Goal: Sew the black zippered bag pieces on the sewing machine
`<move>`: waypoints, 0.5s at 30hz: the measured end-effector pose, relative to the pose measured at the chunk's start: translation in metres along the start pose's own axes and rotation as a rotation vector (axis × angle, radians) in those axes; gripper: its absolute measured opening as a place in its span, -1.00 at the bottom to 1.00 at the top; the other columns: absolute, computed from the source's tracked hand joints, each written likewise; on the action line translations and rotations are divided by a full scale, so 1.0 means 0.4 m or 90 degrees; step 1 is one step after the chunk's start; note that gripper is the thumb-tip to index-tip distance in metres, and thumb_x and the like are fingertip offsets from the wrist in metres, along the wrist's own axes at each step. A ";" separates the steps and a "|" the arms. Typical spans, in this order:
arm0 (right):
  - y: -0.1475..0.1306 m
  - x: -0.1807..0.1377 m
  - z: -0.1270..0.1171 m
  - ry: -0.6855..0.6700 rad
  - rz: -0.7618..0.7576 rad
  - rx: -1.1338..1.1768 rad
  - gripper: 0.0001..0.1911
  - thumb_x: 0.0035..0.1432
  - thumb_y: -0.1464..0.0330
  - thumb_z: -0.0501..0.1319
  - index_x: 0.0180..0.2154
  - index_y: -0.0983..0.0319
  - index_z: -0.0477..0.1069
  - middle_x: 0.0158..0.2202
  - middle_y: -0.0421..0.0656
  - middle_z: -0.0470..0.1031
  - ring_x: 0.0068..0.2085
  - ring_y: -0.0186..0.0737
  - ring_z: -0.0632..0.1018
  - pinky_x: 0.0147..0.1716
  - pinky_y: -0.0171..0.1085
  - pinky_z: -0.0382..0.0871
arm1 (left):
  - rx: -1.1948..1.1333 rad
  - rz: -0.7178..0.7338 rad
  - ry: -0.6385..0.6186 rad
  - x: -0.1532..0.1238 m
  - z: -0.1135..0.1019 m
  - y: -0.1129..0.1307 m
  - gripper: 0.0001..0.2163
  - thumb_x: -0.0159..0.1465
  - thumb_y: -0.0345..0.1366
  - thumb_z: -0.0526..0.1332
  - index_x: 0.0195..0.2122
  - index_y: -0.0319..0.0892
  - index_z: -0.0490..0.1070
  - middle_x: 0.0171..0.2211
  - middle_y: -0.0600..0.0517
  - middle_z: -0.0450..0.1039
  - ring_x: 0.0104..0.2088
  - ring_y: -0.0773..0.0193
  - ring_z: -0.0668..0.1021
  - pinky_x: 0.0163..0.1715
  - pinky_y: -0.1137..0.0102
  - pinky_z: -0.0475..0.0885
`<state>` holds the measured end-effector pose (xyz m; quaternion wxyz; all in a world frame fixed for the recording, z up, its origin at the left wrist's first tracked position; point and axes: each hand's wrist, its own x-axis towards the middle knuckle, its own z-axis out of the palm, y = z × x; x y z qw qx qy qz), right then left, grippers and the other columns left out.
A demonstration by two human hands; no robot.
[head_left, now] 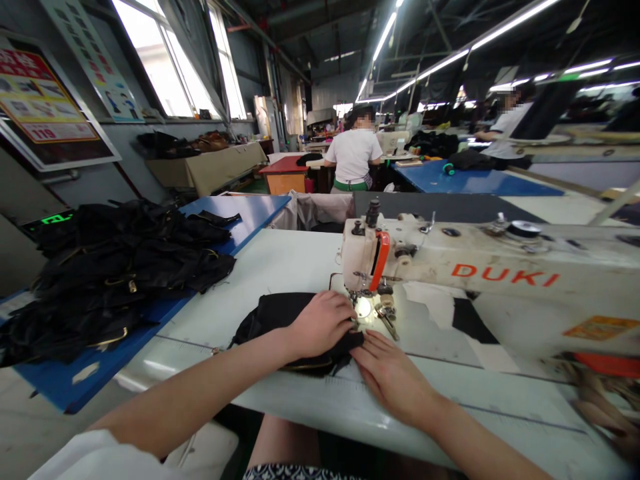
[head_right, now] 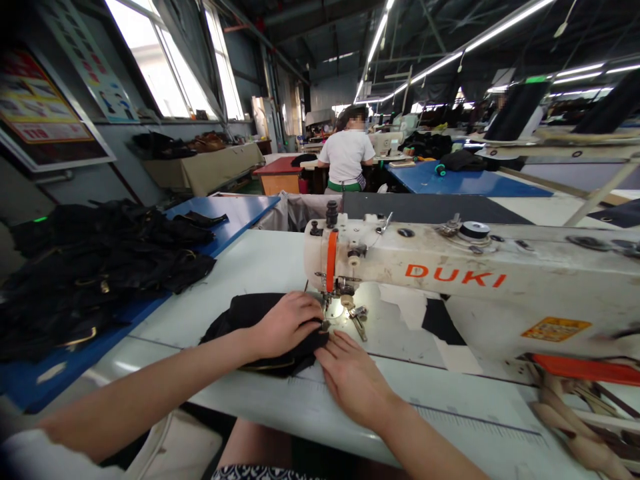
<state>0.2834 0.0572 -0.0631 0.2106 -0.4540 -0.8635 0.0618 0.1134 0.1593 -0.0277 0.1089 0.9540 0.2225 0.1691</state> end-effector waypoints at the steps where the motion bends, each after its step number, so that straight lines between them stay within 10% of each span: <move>1: 0.001 -0.001 0.001 0.002 0.000 0.001 -0.72 0.21 0.50 0.03 -0.10 0.24 0.40 -0.12 -0.03 0.51 -0.01 -0.09 0.46 0.13 0.02 0.20 | -0.052 0.006 -0.012 -0.010 -0.007 0.019 -0.82 0.29 -0.33 0.10 -0.11 -0.17 0.38 -0.13 -0.05 0.42 -0.07 0.18 0.40 0.02 0.27 0.26; 15: 0.002 -0.005 0.001 -0.035 0.003 -0.024 -0.68 0.22 0.51 0.01 -0.03 0.27 0.37 0.10 0.00 0.39 0.13 -0.10 0.36 0.18 0.01 0.15 | 0.078 -0.033 -0.083 -0.062 -0.004 0.002 -0.75 0.12 -0.55 0.05 -0.31 -0.18 0.47 -0.31 -0.04 0.36 -0.23 0.19 0.42 -0.18 0.32 0.37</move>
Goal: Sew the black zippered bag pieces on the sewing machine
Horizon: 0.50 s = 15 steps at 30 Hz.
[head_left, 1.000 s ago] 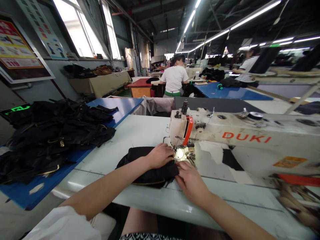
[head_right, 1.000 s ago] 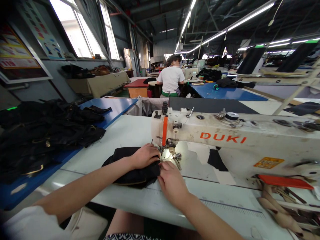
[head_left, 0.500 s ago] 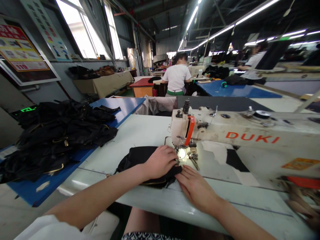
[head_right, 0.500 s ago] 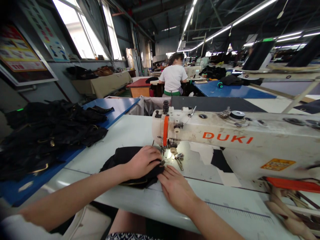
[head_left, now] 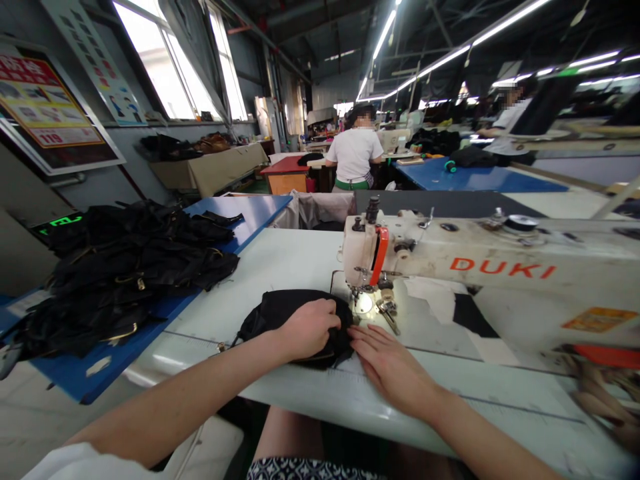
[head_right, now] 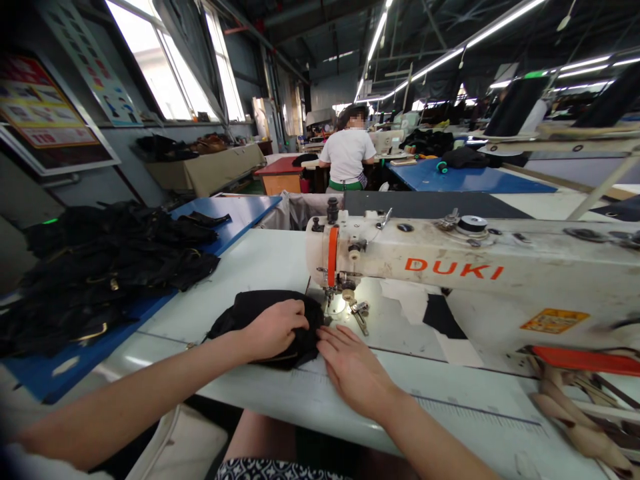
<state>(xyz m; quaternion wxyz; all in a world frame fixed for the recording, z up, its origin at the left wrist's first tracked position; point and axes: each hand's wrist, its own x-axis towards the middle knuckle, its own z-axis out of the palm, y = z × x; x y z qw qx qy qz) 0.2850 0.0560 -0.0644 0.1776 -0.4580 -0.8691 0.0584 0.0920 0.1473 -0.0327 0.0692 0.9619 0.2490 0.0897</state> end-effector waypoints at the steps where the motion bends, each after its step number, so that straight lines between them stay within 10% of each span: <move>1: 0.001 0.000 0.001 -0.002 0.000 -0.003 -0.68 0.22 0.50 0.01 -0.02 0.27 0.37 0.10 0.00 0.39 0.14 -0.10 0.36 0.18 0.00 0.14 | 0.027 0.011 -0.002 -0.003 0.000 -0.001 -0.78 0.13 -0.52 0.06 -0.32 -0.19 0.48 -0.30 -0.05 0.37 -0.21 0.17 0.41 -0.16 0.29 0.36; 6: 0.001 0.000 0.003 -0.002 0.003 -0.006 -0.69 0.21 0.51 0.02 -0.03 0.29 0.38 0.10 0.00 0.39 0.13 -0.11 0.36 0.19 -0.01 0.14 | 0.048 0.082 0.022 -0.004 0.018 -0.005 -0.72 0.18 -0.44 0.09 -0.10 -0.24 0.42 0.02 -0.09 0.36 0.10 0.13 0.30 0.17 0.22 0.12; 15: 0.041 0.023 0.003 0.021 -0.015 -0.015 -0.68 0.17 0.54 0.04 -0.06 0.30 0.40 0.07 0.02 0.42 0.10 -0.07 0.40 0.16 -0.01 0.20 | 0.030 0.046 -0.007 0.022 0.056 -0.050 -0.55 0.20 -0.44 0.02 0.14 -0.16 0.24 0.10 -0.02 0.33 0.15 0.18 0.29 0.19 0.21 0.09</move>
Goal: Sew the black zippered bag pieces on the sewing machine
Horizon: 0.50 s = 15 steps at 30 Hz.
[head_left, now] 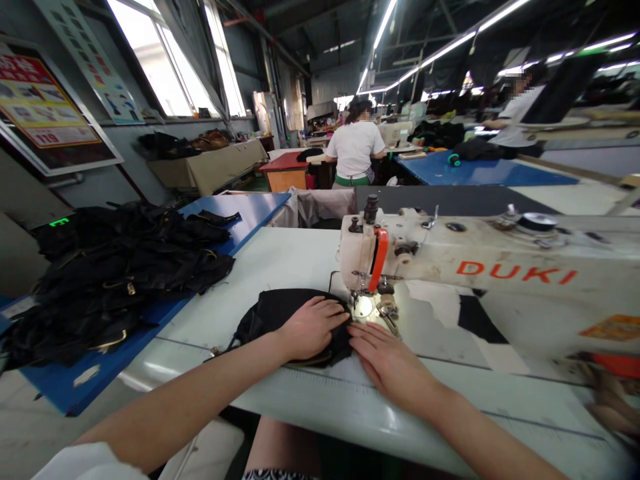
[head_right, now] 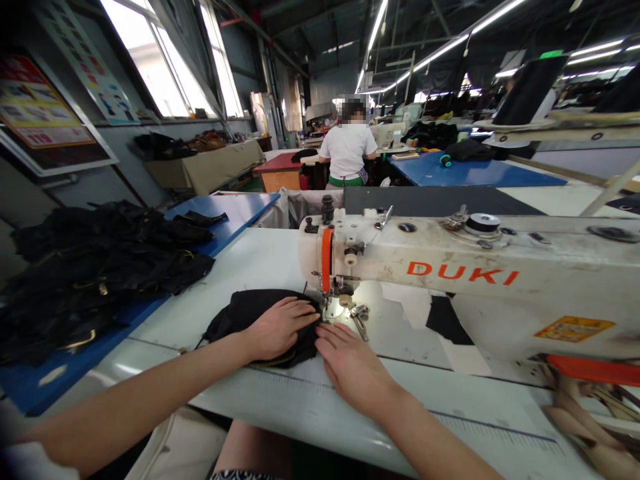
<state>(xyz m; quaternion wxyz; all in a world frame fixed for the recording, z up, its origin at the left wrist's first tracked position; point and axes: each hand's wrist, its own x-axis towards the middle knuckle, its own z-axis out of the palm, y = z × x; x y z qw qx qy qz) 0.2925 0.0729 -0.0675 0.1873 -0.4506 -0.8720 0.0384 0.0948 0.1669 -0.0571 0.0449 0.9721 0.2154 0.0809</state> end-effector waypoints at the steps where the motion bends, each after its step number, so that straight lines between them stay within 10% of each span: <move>1: 0.011 0.005 0.000 0.003 -0.001 -0.003 -0.68 0.16 0.54 0.04 -0.07 0.31 0.41 0.06 0.02 0.42 0.09 -0.07 0.40 0.16 -0.02 0.20 | 0.004 -0.001 0.000 0.010 0.001 -0.007 -0.56 0.19 -0.44 0.03 0.12 -0.16 0.26 0.10 -0.03 0.33 0.15 0.17 0.29 0.19 0.21 0.09; 15: 0.080 0.028 0.013 0.098 0.038 -0.022 -0.77 0.18 0.50 0.09 -0.16 0.26 0.47 -0.08 -0.03 0.52 -0.02 -0.05 0.46 0.02 -0.01 0.32 | -0.025 0.019 0.013 0.100 0.004 -0.062 -0.59 0.17 -0.46 0.05 0.07 -0.18 0.35 0.08 -0.03 0.38 0.11 0.18 0.36 0.16 0.24 0.17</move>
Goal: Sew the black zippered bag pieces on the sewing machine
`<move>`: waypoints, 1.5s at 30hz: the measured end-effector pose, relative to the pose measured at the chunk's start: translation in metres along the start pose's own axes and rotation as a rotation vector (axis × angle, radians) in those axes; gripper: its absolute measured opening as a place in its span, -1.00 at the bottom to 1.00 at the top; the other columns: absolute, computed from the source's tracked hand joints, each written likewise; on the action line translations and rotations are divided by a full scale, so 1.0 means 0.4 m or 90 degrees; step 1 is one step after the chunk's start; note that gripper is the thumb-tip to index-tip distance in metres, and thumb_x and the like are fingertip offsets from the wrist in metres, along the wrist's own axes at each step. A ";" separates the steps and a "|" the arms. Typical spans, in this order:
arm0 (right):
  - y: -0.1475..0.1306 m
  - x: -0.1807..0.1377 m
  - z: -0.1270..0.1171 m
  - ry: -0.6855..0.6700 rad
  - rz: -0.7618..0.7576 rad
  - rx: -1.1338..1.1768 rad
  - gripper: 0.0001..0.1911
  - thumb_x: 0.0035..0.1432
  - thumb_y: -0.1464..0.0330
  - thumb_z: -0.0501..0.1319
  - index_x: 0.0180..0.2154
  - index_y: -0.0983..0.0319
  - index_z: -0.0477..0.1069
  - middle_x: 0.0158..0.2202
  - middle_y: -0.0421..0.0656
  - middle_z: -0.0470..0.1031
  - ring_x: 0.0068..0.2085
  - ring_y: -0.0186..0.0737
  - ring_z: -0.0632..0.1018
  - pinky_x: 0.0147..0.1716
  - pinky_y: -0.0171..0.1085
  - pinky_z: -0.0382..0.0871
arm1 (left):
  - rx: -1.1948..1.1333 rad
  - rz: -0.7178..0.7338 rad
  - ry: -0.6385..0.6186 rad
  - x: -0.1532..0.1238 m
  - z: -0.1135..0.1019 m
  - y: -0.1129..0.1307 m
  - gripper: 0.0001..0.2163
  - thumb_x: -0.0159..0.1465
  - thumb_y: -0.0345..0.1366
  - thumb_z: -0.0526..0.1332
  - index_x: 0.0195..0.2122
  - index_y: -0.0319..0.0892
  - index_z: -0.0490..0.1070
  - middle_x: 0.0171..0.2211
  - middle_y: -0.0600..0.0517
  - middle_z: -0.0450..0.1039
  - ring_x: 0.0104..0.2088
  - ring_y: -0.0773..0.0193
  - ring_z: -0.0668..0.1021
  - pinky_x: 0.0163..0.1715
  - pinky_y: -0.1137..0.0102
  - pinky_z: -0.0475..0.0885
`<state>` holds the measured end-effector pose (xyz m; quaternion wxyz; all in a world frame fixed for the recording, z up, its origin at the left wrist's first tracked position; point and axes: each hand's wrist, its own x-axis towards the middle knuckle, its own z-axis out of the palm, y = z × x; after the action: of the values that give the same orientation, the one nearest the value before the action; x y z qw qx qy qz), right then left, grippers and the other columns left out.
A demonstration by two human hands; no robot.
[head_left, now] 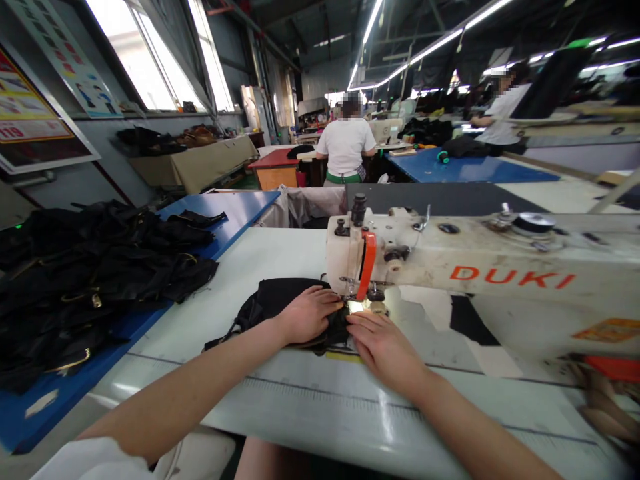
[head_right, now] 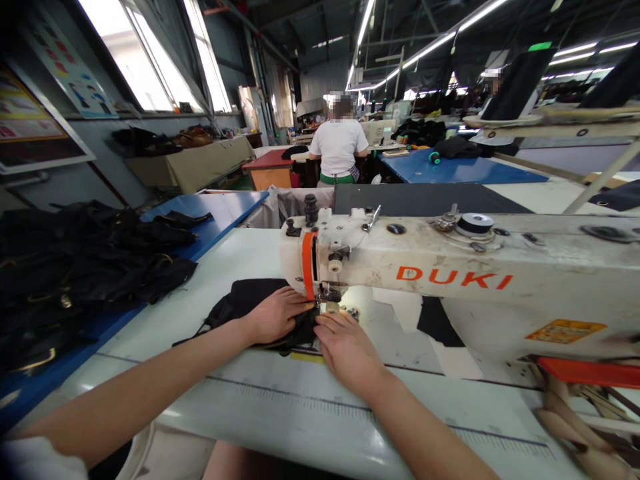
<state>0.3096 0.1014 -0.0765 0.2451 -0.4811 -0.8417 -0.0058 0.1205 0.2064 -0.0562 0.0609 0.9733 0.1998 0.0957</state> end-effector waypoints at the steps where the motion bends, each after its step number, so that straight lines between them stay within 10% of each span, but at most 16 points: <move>1: 0.000 0.000 0.000 0.000 0.004 0.000 -0.77 0.18 0.50 0.10 -0.16 0.26 0.47 -0.07 -0.03 0.51 -0.01 -0.05 0.46 0.02 -0.01 0.31 | -0.002 -0.001 0.000 0.000 -0.001 0.000 -0.59 0.17 -0.46 0.05 0.06 -0.18 0.36 0.08 -0.03 0.38 0.11 0.18 0.37 0.16 0.24 0.17; 34: 0.000 -0.006 -0.013 0.018 0.024 0.182 -0.73 0.17 0.58 0.05 -0.21 0.20 0.43 -0.18 -0.09 0.48 -0.13 -0.16 0.45 -0.09 -0.12 0.36 | -0.037 -0.043 0.011 -0.029 -0.017 0.020 -0.57 0.13 -0.51 0.05 0.01 -0.11 0.40 0.09 0.01 0.38 0.16 0.18 0.32 0.19 0.14 0.13; 45: -0.005 -0.004 -0.029 -0.002 0.031 0.216 -0.74 0.15 0.59 0.04 -0.25 0.21 0.42 -0.23 -0.10 0.42 -0.17 -0.15 0.41 -0.16 -0.14 0.34 | -0.264 -0.233 0.204 -0.063 -0.039 0.067 -0.63 0.09 -0.58 0.04 -0.15 -0.18 0.48 -0.15 -0.02 0.50 -0.09 0.22 0.49 0.00 0.28 0.39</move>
<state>0.3133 0.0963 -0.0666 0.3214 -0.4531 -0.8191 0.1433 0.1047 0.1730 -0.0408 0.2422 0.8603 0.3551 0.2740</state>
